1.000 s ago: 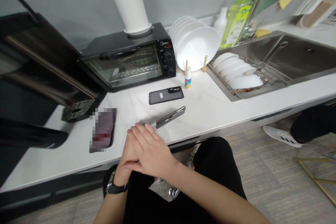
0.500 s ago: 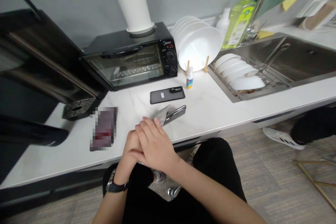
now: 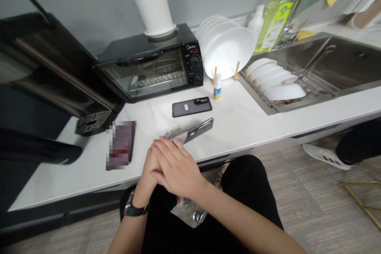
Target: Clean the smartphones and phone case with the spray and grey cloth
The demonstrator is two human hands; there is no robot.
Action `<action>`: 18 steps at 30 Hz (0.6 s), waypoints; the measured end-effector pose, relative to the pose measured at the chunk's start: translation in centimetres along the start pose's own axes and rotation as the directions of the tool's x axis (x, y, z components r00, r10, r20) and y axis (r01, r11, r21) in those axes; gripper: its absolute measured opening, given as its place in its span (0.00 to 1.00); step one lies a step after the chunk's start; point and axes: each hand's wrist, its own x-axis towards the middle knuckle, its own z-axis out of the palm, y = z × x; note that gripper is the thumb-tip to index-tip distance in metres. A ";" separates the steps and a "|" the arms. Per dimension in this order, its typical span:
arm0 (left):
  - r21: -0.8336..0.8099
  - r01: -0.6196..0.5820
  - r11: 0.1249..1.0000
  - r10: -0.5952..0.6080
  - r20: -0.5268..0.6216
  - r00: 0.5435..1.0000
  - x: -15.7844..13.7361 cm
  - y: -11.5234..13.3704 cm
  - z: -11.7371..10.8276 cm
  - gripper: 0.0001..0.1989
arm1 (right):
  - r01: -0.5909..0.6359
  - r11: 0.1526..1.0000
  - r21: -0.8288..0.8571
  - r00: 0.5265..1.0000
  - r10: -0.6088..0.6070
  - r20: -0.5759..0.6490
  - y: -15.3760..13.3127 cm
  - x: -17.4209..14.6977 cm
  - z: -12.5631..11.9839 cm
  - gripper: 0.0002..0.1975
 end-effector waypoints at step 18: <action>0.071 0.046 0.996 -0.048 0.039 0.998 -0.1 0.6 0.2 0.09 | -0.127 0.970 -0.206 0.987 0.104 -0.119 3.7 3.0 -0.6 0.16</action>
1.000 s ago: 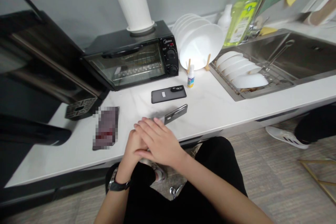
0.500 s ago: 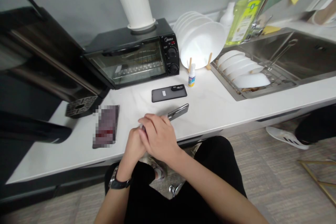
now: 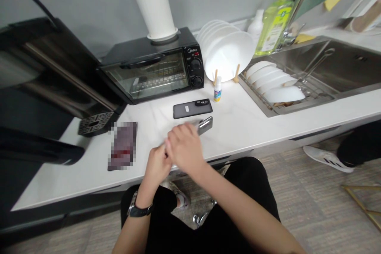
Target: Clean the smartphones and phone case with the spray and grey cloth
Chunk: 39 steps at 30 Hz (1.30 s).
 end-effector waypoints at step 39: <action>-0.355 -0.075 0.932 0.094 0.037 0.995 5.0 3.6 3.1 0.14 | -0.063 0.917 0.394 0.903 0.220 -0.368 2.7 5.1 -3.2 0.18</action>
